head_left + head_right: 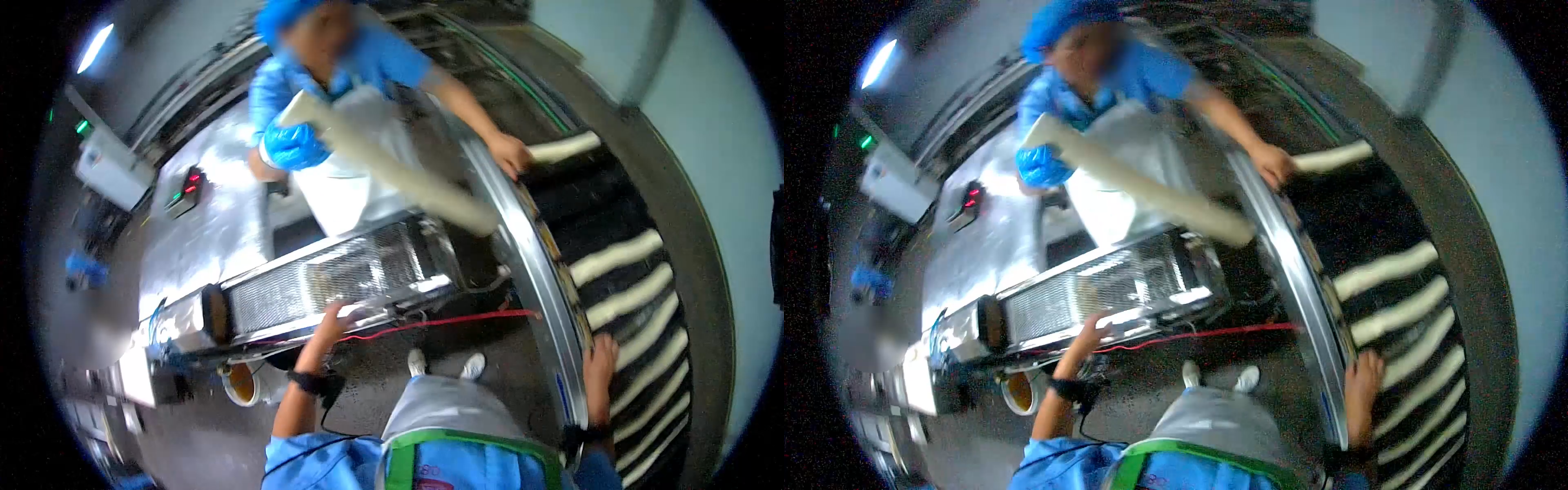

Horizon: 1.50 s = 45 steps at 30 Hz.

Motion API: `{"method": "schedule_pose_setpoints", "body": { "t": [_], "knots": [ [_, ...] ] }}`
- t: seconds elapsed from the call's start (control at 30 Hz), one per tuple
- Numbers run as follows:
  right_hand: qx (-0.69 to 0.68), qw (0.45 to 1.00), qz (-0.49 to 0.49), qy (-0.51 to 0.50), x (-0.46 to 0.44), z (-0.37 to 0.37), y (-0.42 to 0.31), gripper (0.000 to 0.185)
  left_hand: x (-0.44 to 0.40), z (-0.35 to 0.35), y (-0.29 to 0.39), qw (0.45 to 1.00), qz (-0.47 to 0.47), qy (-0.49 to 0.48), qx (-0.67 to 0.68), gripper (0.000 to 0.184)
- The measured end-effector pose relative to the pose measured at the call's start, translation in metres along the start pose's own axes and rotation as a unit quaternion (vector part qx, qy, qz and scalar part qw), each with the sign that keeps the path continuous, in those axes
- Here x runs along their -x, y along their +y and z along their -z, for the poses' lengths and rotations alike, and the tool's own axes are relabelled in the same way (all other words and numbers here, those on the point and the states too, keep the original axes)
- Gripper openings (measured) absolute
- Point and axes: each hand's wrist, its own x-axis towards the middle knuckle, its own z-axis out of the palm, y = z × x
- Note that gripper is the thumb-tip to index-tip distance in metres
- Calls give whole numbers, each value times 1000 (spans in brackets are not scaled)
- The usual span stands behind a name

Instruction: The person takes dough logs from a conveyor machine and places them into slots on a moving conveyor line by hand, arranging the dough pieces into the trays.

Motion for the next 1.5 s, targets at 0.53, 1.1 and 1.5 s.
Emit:
{"method": "schedule_pose_setpoints", "body": {
  "t": [0.53, 1.1, 1.5],
  "knots": [
    [-7, 998, -40, 40, 14, -30, -1, 20, 49, 111, -150, 963, 141, 226, 49, 44],
    [76, 991, -106, -4, 27, -57, 20, 28, 9, 169, -284, 801, 181, 377, 429, 33],
    [59, 995, -59, 54, 15, -20, -34, 21, -39, 198, -256, 456, 506, 606, 410, 50]
  ]
}}
